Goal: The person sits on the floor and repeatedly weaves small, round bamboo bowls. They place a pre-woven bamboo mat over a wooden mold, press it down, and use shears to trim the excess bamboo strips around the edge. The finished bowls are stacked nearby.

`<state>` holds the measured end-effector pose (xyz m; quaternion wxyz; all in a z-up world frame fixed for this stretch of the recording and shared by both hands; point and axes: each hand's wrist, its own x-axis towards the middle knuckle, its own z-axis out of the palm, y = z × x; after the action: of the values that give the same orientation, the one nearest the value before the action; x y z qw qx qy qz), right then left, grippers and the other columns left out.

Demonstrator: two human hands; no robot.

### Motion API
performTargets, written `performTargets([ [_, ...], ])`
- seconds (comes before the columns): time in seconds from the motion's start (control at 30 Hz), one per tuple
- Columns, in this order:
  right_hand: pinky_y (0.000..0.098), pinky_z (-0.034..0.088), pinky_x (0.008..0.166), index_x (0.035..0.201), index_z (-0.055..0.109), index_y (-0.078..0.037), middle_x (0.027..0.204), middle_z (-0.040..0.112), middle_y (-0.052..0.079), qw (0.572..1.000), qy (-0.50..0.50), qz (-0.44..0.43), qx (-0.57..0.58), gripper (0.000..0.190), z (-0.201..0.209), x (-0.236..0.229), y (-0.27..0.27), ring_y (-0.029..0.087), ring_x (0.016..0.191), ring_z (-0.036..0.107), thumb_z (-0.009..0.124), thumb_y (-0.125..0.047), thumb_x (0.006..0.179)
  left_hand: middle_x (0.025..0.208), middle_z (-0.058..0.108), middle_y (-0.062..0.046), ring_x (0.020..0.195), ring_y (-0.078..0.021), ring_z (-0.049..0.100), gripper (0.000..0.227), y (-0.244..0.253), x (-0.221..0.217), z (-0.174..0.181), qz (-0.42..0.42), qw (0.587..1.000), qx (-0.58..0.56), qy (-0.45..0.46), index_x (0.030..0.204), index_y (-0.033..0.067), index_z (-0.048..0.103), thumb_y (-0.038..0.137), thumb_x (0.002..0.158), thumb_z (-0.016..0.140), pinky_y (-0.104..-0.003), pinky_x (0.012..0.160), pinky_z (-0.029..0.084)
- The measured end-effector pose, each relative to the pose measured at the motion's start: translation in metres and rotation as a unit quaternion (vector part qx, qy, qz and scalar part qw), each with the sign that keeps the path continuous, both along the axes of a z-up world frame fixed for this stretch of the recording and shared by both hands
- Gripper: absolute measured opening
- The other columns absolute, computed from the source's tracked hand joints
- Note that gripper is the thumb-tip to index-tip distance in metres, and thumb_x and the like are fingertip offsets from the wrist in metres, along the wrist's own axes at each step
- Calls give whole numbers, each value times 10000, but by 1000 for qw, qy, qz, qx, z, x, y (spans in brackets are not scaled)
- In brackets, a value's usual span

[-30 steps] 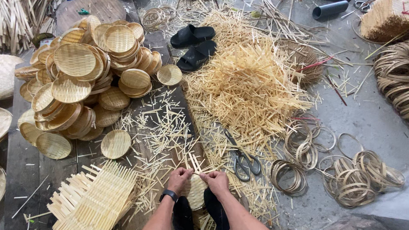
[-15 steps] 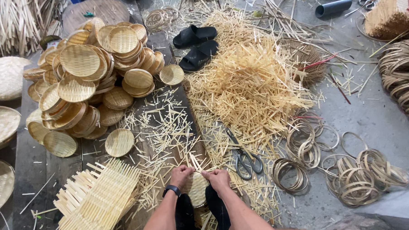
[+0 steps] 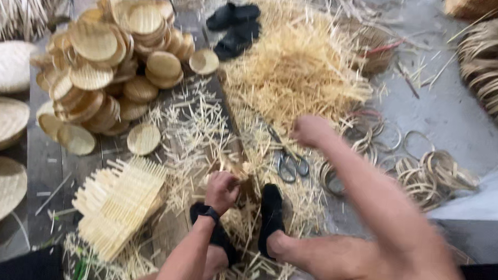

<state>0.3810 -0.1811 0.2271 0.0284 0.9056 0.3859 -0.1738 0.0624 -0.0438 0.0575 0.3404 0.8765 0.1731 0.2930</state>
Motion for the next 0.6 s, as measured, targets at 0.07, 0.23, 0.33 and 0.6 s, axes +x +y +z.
performTargets([
  [0.07, 490, 576, 861, 1002, 769, -91, 1069, 740, 180, 989, -117, 65, -65, 295, 42, 19, -19, 367, 993, 711, 722, -356, 883, 938, 651, -111, 951, -352, 604, 195, -24, -15, -1, -55, 996, 71, 1, 882, 83, 669, 88, 721, 778, -460, 842, 479],
  [0.23, 463, 568, 911, 1024, 756, -72, 1000, 766, 194, 997, -15, 1, 76, 340, -11, 19, -56, 353, 957, 731, 684, -393, 940, 1004, 646, -86, 983, -323, 605, 146, -58, -52, -6, -231, 965, 85, 92, 858, 128, 656, 92, 774, 770, -455, 811, 468],
  [0.33, 471, 571, 906, 1058, 766, -112, 1027, 768, 170, 995, 89, -26, 35, 323, -106, -1, -67, 347, 962, 733, 720, -364, 862, 1114, 672, -44, 1073, -266, 641, 211, -52, -66, -5, -139, 988, 41, 45, 946, 165, 670, 51, 783, 740, -403, 919, 525],
  [0.6, 494, 518, 889, 1225, 615, 27, 1113, 678, 286, 981, -20, -124, 147, 687, -251, -23, -67, 458, 1026, 645, 900, -287, 684, 1319, 637, -211, 1204, -403, 609, 698, -22, -32, -13, -116, 991, 4, 72, 1368, 19, 562, 87, 719, 810, -454, 1041, 500],
])
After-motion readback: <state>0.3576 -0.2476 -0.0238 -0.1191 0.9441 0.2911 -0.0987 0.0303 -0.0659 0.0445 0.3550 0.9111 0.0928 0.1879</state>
